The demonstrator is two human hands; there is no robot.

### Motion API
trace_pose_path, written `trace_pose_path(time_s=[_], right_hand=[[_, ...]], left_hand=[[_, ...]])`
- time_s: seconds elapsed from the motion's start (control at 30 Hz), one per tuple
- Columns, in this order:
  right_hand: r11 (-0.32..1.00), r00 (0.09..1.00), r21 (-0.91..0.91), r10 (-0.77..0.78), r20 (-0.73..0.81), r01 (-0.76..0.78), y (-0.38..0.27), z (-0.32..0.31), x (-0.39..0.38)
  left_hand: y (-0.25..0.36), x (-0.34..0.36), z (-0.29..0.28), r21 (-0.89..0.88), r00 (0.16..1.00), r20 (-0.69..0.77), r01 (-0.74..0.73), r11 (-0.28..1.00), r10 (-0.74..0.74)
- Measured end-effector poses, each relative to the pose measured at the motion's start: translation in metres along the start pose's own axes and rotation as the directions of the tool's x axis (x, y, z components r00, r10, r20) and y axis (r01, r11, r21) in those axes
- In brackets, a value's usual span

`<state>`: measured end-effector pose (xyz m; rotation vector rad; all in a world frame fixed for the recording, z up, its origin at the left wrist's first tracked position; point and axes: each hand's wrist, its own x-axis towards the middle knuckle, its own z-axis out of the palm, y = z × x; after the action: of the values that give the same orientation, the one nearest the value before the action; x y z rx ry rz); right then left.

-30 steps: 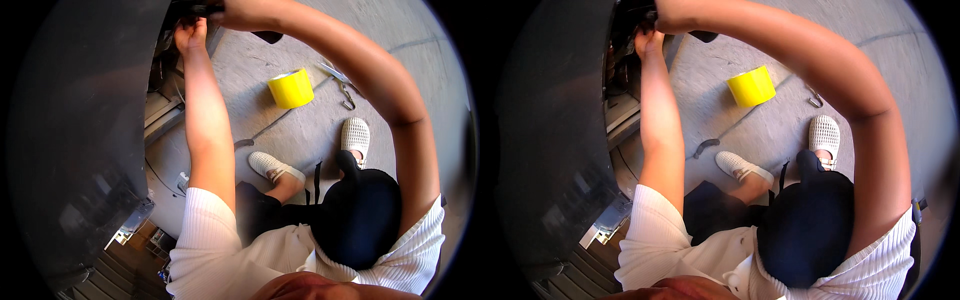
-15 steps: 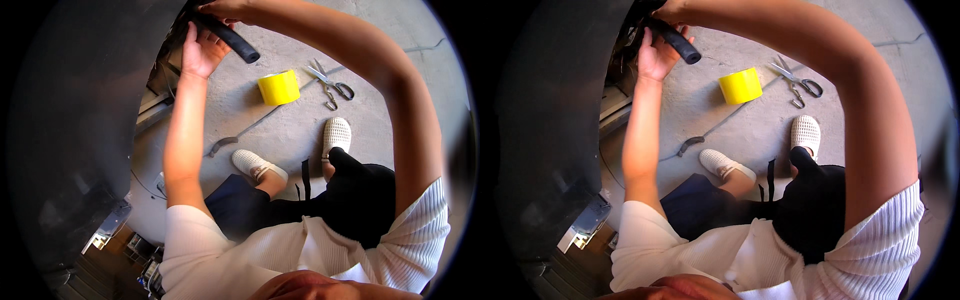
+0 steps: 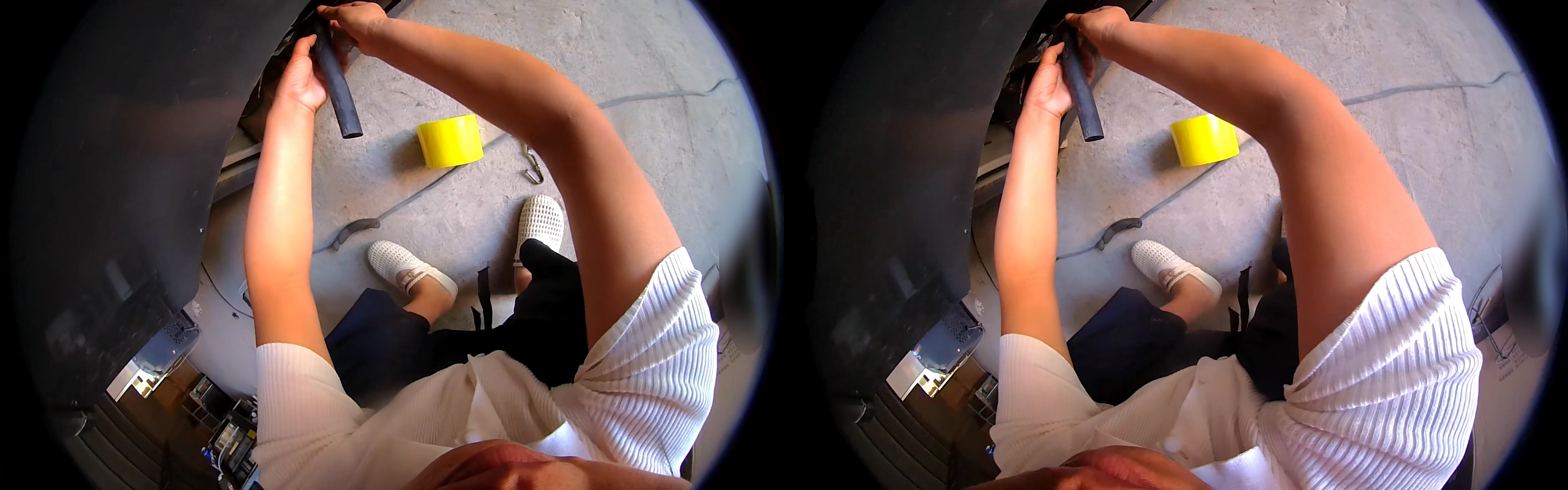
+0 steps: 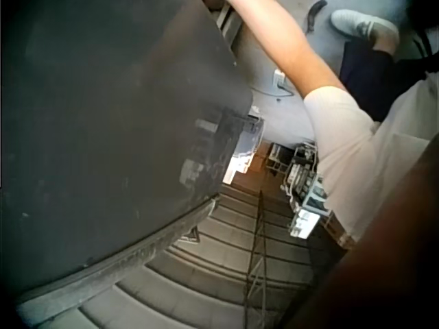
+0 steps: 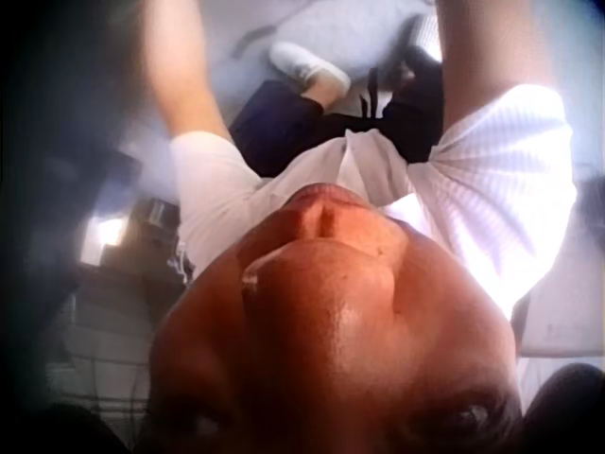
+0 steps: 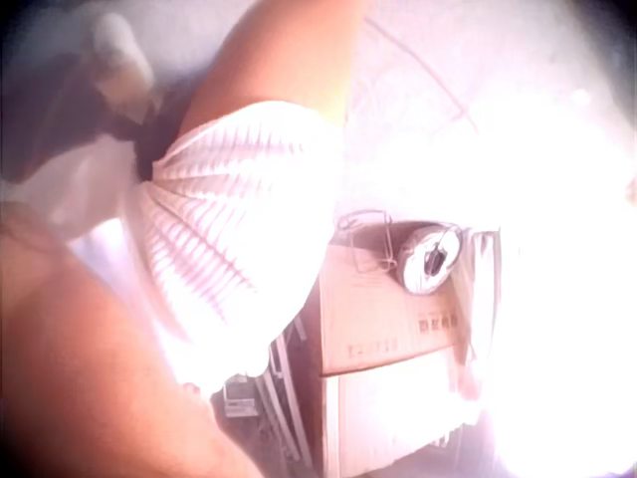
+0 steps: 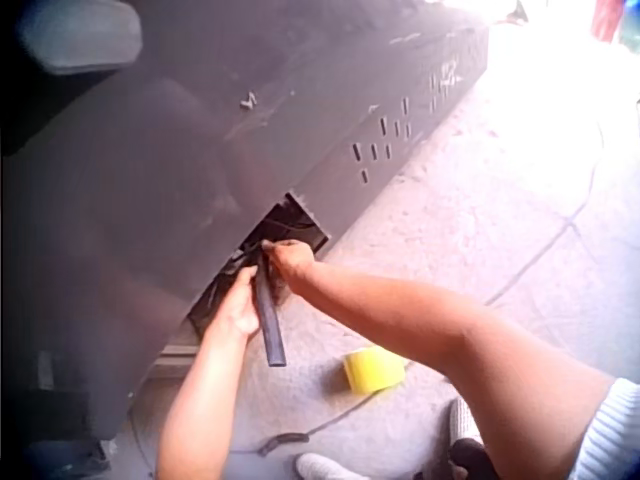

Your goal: The person repairs a refrigerator by cutting a section of black foam insulation with scissors, applying yellow tape to the ends, and securing it around a compressor pipe at the base of the unit.

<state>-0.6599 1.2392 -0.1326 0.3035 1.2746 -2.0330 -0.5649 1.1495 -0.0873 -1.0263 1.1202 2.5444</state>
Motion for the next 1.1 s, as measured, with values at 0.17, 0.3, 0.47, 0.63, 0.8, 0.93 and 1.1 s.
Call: trace_pose_path(time_s=[0.17,0.3,0.47,0.63,0.8,0.93,1.1], right_hand=[[0.992,0.988,-0.031,-0.127,-0.086,0.125,-0.007,0.004,-0.013],[0.984,0.986,0.109,-0.126,-0.111,0.138,-0.006,0.001,0.005],[0.912,0.977,0.4,-0.001,0.211,-0.085,0.003,-0.007,0.024],[0.978,0.967,-0.162,-0.087,0.24,0.128,0.019,0.014,0.023],[0.733,0.836,0.546,0.055,0.546,-0.405,0.025,-0.025,0.101],[0.998,0.995,0.035,0.056,0.088,-0.06,0.031,0.036,0.054],[0.997,0.967,0.026,0.063,0.248,-0.072,0.028,0.027,0.057]], left_hand=[[0.006,0.0,-0.001,0.218,0.994,-0.093,-0.034,0.975,0.055],[0.01,-0.01,0.015,0.403,0.99,-0.107,-0.039,0.914,0.09],[0.011,-0.004,0.006,0.473,0.983,-0.144,-0.029,0.881,0.11],[0.015,-0.018,-0.008,0.443,0.959,-0.251,-0.007,0.896,0.131],[0.016,0.004,0.0,0.51,0.958,-0.238,-0.018,0.86,0.161],[0.029,-0.032,-0.025,0.692,0.871,-0.31,-0.07,0.719,0.383],[0.045,-0.034,-0.05,0.376,0.997,-0.066,0.05,0.925,-0.027]])
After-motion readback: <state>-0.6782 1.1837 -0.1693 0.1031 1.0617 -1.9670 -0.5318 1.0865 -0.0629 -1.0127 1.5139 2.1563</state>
